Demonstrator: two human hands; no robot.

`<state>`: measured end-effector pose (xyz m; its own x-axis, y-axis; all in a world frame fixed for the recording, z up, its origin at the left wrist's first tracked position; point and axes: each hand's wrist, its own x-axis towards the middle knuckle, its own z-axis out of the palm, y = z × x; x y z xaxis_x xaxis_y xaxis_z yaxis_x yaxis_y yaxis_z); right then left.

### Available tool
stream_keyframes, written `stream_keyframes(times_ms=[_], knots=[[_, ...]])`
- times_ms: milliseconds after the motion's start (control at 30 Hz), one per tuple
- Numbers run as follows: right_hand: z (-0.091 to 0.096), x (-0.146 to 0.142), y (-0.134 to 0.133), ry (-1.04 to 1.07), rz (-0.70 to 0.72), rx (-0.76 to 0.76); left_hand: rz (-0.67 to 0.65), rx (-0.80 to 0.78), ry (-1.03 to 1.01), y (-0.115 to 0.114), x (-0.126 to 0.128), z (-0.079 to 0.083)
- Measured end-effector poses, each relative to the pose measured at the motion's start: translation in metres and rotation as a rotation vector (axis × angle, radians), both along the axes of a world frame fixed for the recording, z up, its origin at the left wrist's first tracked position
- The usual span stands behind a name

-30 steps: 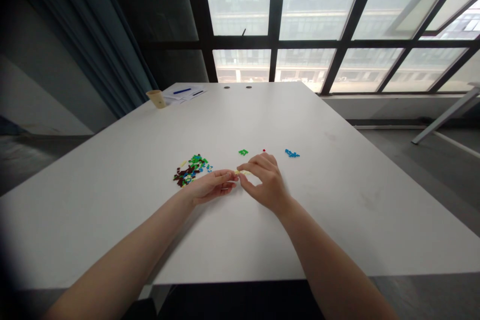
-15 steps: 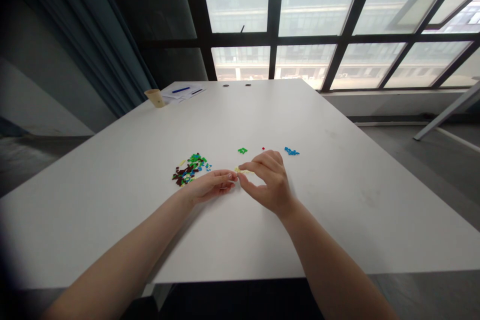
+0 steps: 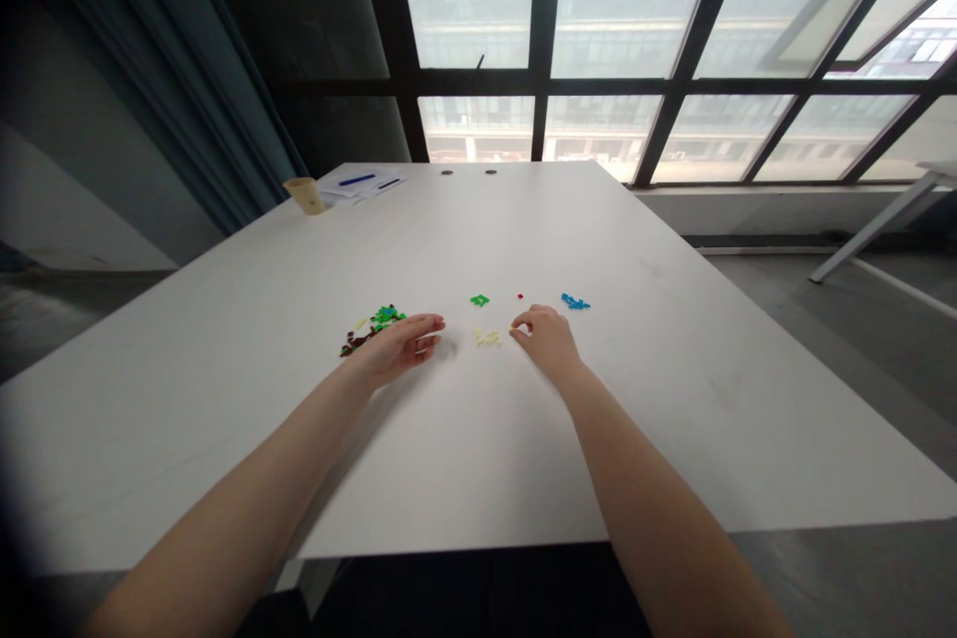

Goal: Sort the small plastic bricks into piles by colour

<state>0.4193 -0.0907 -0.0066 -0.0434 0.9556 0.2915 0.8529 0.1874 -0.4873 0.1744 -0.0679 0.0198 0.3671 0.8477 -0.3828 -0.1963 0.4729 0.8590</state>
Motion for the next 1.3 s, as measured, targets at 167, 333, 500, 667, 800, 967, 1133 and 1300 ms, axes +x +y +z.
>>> stream_keyframes(times_ms=[167, 333, 500, 667, 800, 967, 1133, 1300], knots=[[-0.009, -0.007, 0.001, -0.022, 0.002, -0.112, 0.077, 0.03, 0.069, 0.01, -0.011, 0.002], [-0.01, -0.009, 0.002, -0.019, 0.005, -0.125, 0.077, 0.014, 0.053, 0.01, -0.011, 0.002], [0.001, -0.002, 0.001, 0.079, 0.016, -0.006, 0.151, 0.082, 0.092, 0.016, -0.018, 0.006], [0.02, 0.013, -0.004, 0.137, -0.139, 0.092, 0.323, 0.451, 0.503, 0.028, -0.037, 0.002], [0.019, 0.016, -0.006, 0.068, -0.105, -0.101, 0.27, 0.734, 0.935, 0.033, -0.047, -0.011], [0.013, 0.012, -0.005, 0.034, -0.077, -0.151, 0.099, 0.743, 1.053, 0.033, -0.047, -0.022], [0.013, 0.009, -0.006, 0.017, -0.043, -0.16, 0.03, 0.708, 1.065, 0.03, -0.043, -0.021], [0.016, 0.006, -0.008, 0.007, -0.041, -0.174, -0.02, 0.751, 1.142, 0.029, -0.041, -0.02]])
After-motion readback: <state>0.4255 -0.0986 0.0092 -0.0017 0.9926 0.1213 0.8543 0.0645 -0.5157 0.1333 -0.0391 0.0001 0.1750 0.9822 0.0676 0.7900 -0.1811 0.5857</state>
